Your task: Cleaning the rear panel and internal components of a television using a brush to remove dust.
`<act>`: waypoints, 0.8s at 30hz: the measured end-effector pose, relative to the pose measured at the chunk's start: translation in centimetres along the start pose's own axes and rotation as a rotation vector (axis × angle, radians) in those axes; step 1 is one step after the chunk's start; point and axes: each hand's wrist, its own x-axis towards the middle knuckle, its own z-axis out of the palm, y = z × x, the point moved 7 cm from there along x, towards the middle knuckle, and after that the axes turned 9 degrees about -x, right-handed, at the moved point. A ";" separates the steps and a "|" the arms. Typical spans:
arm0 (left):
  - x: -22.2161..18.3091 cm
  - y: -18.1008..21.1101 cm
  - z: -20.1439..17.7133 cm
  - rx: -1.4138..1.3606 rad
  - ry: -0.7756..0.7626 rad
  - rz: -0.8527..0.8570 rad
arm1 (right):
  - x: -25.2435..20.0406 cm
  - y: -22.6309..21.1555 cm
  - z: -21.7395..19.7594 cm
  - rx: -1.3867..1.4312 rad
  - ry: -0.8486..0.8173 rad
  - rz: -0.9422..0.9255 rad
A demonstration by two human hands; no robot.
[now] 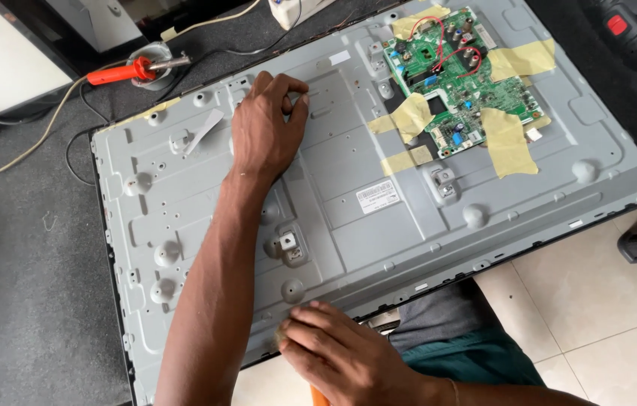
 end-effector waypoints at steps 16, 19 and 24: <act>0.1 0.0 0.3 0.058 -0.025 -0.010 | -6.4 6.1 -5.6 -0.098 -0.107 0.068; -0.1 -0.2 0.3 0.059 -0.029 -0.036 | -9.9 10.3 -11.5 -0.426 0.061 0.361; 0.0 -0.2 0.4 0.086 -0.036 -0.041 | -12.0 13.2 -17.3 -0.750 0.288 0.607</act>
